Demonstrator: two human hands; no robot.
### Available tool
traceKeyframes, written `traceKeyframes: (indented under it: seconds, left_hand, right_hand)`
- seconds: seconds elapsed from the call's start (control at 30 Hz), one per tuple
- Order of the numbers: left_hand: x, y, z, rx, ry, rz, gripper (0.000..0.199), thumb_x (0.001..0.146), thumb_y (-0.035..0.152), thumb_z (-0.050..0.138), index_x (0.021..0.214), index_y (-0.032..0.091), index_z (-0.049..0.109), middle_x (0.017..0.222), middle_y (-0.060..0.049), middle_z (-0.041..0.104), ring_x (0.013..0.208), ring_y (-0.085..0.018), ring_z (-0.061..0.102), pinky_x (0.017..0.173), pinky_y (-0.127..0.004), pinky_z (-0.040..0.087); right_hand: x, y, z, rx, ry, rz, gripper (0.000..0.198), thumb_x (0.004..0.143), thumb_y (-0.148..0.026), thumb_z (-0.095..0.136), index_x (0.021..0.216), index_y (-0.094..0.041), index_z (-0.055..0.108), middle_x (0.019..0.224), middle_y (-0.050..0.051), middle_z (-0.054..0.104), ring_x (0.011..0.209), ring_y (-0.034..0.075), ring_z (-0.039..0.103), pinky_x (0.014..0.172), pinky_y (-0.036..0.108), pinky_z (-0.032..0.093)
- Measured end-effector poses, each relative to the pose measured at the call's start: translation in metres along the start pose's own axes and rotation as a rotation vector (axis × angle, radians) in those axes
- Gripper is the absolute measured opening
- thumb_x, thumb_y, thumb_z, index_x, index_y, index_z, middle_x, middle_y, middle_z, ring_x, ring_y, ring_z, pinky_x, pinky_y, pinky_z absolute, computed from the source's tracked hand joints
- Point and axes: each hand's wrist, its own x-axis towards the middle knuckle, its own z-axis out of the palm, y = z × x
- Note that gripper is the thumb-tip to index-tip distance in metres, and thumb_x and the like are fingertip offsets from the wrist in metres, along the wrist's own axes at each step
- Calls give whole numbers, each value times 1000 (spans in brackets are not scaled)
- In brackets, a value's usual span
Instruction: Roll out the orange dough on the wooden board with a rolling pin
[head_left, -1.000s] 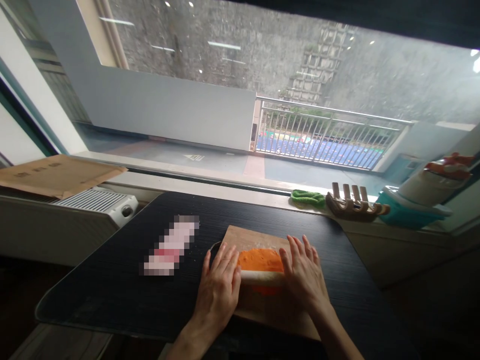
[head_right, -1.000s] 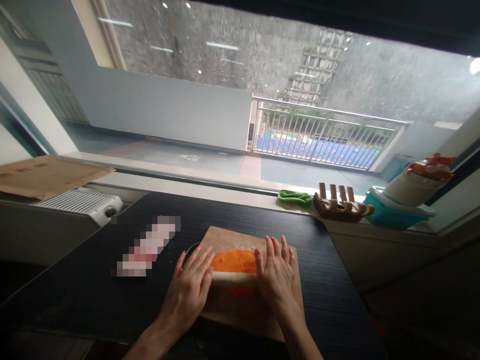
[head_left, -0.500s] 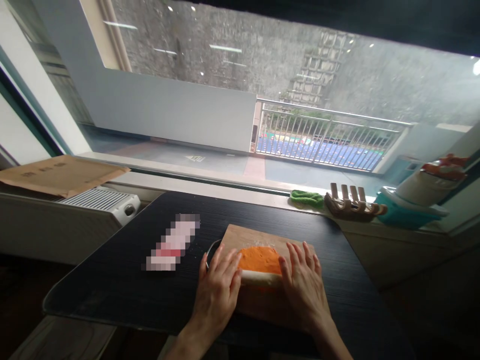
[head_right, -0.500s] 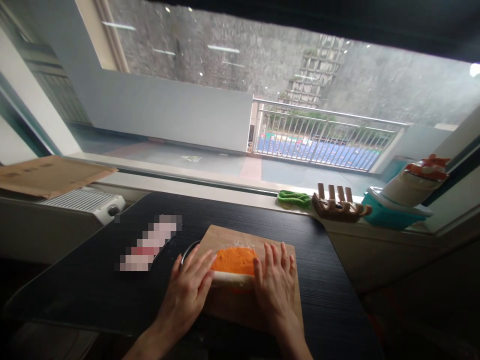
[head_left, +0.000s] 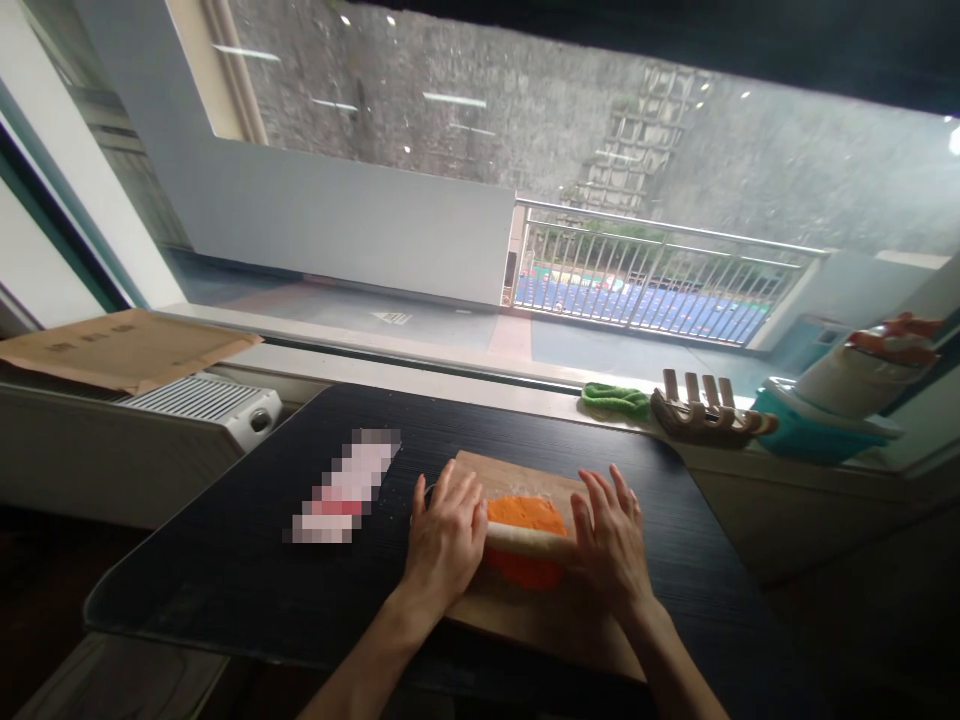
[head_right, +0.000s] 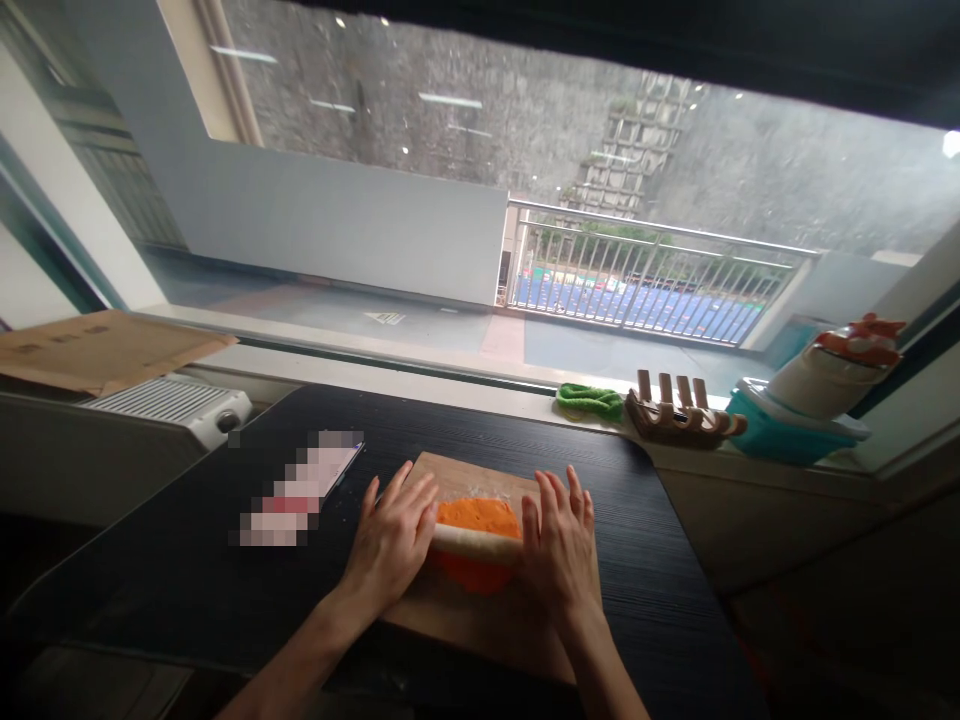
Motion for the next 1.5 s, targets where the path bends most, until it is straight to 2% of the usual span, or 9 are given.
traceKeyframes:
  seconds: [0.13, 0.37, 0.57, 0.77, 0.9, 1.07, 1.23, 1.37, 1.5]
  left_hand:
    - [-3, 1, -2, -6, -45, -10, 35, 91, 26, 36, 112, 20, 62, 127, -6, 58, 131, -28, 36, 108, -56, 19]
    - [50, -5, 21, -3, -83, -98, 33, 90, 27, 36, 107, 20, 64, 120, -10, 62, 128, -31, 38, 102, -62, 24]
    - [29, -9, 13, -15, -142, -58, 36, 90, 27, 35, 117, 21, 59, 128, -8, 57, 129, -28, 37, 105, -58, 23]
    - [60, -11, 28, -6, -175, -115, 35, 90, 28, 35, 113, 20, 61, 125, -10, 59, 127, -32, 39, 101, -62, 26]
    - [54, -12, 24, -9, -190, -82, 37, 91, 29, 33, 118, 20, 58, 127, -9, 57, 128, -31, 39, 102, -61, 25]
    - [33, -12, 14, 6, -193, -42, 38, 92, 26, 31, 120, 20, 56, 131, -7, 55, 131, -27, 36, 106, -55, 24]
    - [52, -10, 18, 47, -153, -71, 36, 91, 22, 32, 113, 17, 60, 123, -10, 61, 127, -31, 39, 103, -61, 24]
    - [54, 0, 14, 41, -146, 76, 46, 87, 8, 29, 125, 14, 52, 133, -8, 53, 135, -21, 28, 113, -44, 15]
    - [44, 7, 15, 14, -233, 159, 47, 89, 15, 32, 134, 14, 42, 131, -8, 54, 124, -15, 45, 107, -30, 30]
  right_hand:
    - [-7, 3, 2, -60, -18, -43, 44, 94, -38, 27, 125, -18, 51, 130, 5, 54, 138, 23, 16, 110, 45, 13]
    - [40, 1, 10, -68, -152, 125, 45, 93, -38, 27, 124, -18, 53, 129, 6, 54, 136, 26, 22, 107, 46, 18]
    - [12, -2, 7, -52, -139, 63, 44, 93, -40, 30, 123, -21, 54, 127, 4, 56, 136, 24, 21, 109, 44, 13]
    - [45, 0, 9, -52, -134, 130, 41, 92, -32, 31, 123, -16, 53, 128, 7, 55, 135, 26, 23, 107, 45, 17]
    - [31, -3, 5, -40, -126, 110, 40, 92, -30, 32, 122, -17, 54, 128, 6, 55, 135, 25, 24, 107, 44, 19]
    - [9, -2, 2, 29, 50, -76, 33, 91, -27, 35, 110, -19, 61, 116, 6, 63, 130, 23, 33, 108, 43, 21]
    - [18, 23, 3, 94, 241, -194, 27, 91, -24, 38, 98, -18, 63, 107, 6, 65, 124, 23, 40, 106, 46, 25]
    - [0, 38, 6, 49, 158, -140, 31, 93, -28, 34, 96, -19, 64, 109, 6, 64, 126, 27, 37, 104, 50, 25]
    - [-15, 37, 6, 57, 78, -85, 38, 94, -29, 28, 99, -18, 64, 114, 6, 62, 128, 26, 34, 103, 46, 29]
